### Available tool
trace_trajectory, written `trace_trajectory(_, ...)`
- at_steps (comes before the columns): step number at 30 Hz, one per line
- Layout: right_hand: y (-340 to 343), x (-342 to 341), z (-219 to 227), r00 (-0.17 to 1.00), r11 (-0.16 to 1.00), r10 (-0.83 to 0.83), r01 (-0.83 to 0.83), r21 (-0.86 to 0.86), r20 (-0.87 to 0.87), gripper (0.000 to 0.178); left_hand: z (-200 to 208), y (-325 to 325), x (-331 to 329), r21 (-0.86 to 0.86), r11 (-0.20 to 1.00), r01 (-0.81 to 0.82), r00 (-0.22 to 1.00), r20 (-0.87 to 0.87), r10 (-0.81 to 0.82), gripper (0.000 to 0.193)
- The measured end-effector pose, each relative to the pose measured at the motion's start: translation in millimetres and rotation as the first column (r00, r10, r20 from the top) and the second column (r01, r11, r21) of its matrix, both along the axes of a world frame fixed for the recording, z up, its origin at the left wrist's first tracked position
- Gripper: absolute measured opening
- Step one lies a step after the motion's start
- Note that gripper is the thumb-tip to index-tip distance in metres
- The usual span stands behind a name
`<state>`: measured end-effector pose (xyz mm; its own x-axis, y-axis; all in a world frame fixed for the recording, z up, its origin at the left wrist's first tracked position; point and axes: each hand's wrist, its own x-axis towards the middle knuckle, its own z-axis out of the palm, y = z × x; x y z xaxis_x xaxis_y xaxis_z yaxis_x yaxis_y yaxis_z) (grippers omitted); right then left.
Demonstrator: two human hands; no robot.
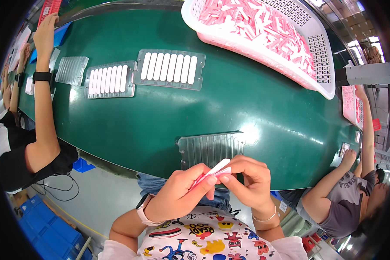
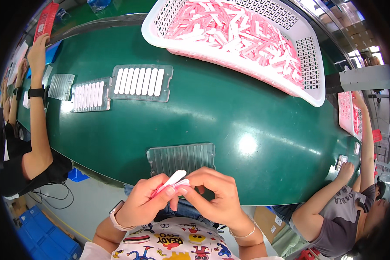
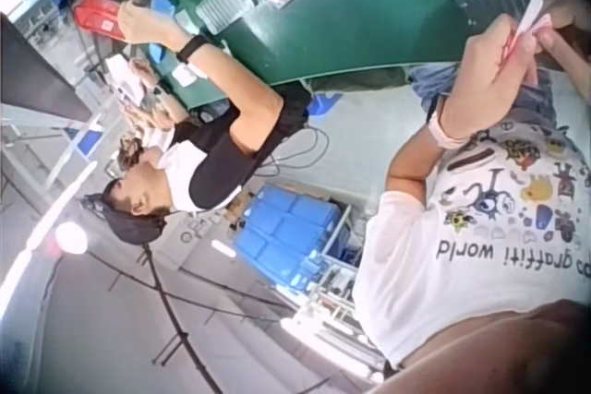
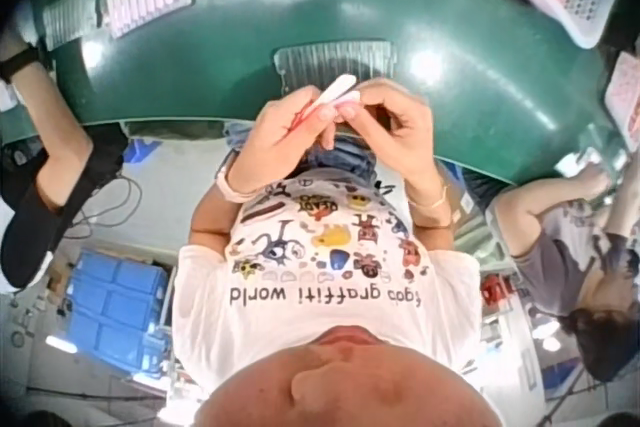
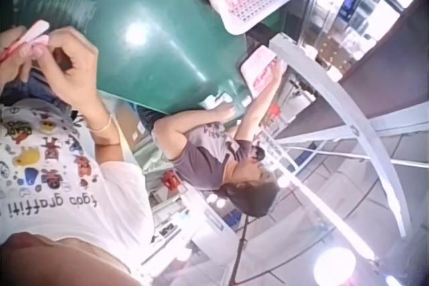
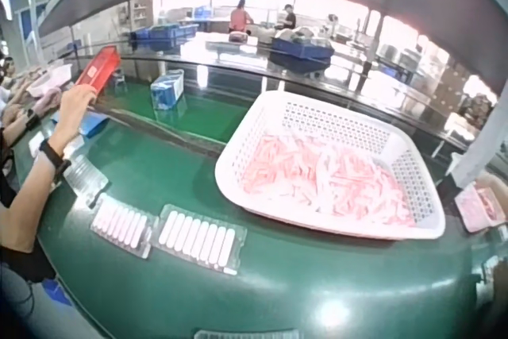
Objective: The person places plastic strips one by one into slots on a transparent tray by hand, presses them into position, and slides the filled tray forward before loading more strips into another tray.
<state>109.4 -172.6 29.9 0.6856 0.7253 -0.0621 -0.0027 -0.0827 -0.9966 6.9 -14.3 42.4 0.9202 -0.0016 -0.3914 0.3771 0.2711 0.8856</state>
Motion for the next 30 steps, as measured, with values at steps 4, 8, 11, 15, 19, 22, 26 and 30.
trace_trajectory(4, -6.4, -8.4, 1.7, 0.998, 0.997, -0.037, 0.034, -0.065, -0.053, 0.008, -5.1, -4.2, -3.1, -0.026, 1.0, 0.004, 1.0, -0.006, -0.004, 0.023)
trace_trajectory(8, -6.3, -8.5, 10.4, 0.99, 0.984, -0.138, 0.135, -0.117, -0.021, 0.011, -9.6, -4.0, -8.6, -0.064, 0.994, -0.094, 0.995, -0.048, 0.091, 0.023)
trace_trajectory(11, -9.2, 8.8, 3.0, 0.902, 0.973, -0.176, 0.22, -0.07, 0.395, 0.017, -8.6, 1.3, -11.7, -0.098, 0.949, -0.301, 0.95, -0.113, 0.29, 0.025)
trace_trajectory(15, -18.2, 20.1, -4.5, 0.497, 0.943, 0.115, 0.218, -0.253, 0.86, 0.022, -8.3, 12.7, -18.7, 0.006, 0.961, -0.277, 0.953, -0.129, 0.275, 0.022)
trace_trajectory(19, -34.5, 14.0, -2.2, 0.385, 0.865, 0.347, 0.22, -0.45, 0.855, 0.022, -27.4, 11.8, -27.2, 0.332, 0.857, -0.393, 0.919, 0.151, 0.363, 0.017)
trace_trajectory(22, -37.6, 9.4, -1.1, 0.43, 0.822, 0.391, 0.235, -0.519, 0.814, 0.027, -27.9, 14.5, -26.3, 0.436, 0.795, -0.422, 0.898, 0.322, 0.3, 0.014)
trace_trajectory(26, -23.8, 12.5, -4.5, 0.42, 0.802, 0.368, 0.309, -0.512, 0.83, 0.027, -20.3, 14.5, -23.4, 0.356, 0.852, -0.383, 0.92, 0.234, 0.315, 0.013)
trace_trajectory(30, -5.1, 11.1, 0.7, 0.5, 0.84, 0.217, 0.341, -0.421, 0.838, 0.026, -29.9, 23.4, -34.5, 0.319, 0.821, -0.473, 0.881, 0.183, 0.437, 0.019)
